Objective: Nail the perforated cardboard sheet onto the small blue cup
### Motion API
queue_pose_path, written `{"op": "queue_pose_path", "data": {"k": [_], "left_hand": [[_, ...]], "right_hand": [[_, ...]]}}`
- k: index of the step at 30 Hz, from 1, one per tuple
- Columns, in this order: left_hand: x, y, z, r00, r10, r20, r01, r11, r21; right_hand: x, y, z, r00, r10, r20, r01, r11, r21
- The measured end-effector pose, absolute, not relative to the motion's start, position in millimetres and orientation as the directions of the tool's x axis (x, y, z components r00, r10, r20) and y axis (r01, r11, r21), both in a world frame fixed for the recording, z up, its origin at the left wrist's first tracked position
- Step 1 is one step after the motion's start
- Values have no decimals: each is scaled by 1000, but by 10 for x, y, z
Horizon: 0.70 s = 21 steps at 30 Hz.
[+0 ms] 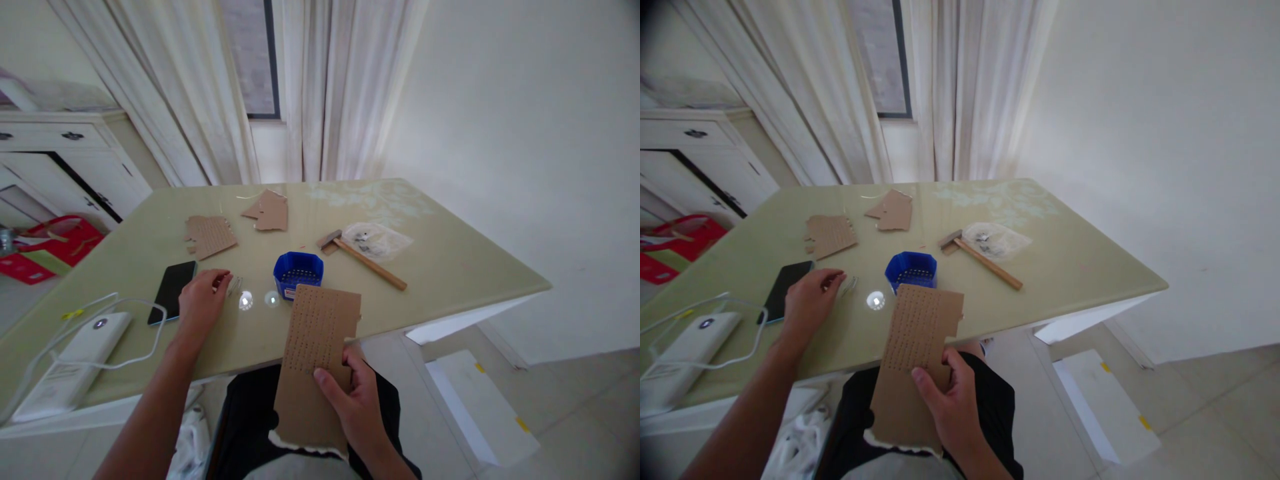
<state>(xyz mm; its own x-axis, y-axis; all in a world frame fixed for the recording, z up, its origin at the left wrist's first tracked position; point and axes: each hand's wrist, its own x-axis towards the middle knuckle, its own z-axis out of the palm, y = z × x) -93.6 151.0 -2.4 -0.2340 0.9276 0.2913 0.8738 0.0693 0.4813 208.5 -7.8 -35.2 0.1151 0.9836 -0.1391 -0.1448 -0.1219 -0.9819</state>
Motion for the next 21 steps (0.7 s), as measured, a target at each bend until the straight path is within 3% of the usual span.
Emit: {"op": "queue_pose_path", "data": {"k": [3, 5, 7, 11, 21], "left_hand": [[-677, 1089, -31, -116, 893, 434, 709, -231, 666], [-432, 736, -80, 104, 901, 420, 528, -408, 745], [-204, 421, -146, 294, 879, 375, 342, -463, 818], [8, 143, -244, 226, 914, 338, 180, -380, 907], [-3, 180, -215, 184, 914, 361, 168, -392, 905]], "right_hand": [[2048, -59, -258, 68, 969, -237, -375, -195, -906], [2014, -44, -191, 35, 958, -285, -501, -230, -834], [1983, -31, -129, 5, 953, -304, -576, -246, -780], [1949, -34, -65, -50, 947, -318, -617, -279, -736], [2019, -52, -120, -107, 955, -277, -495, -292, -818]]}}
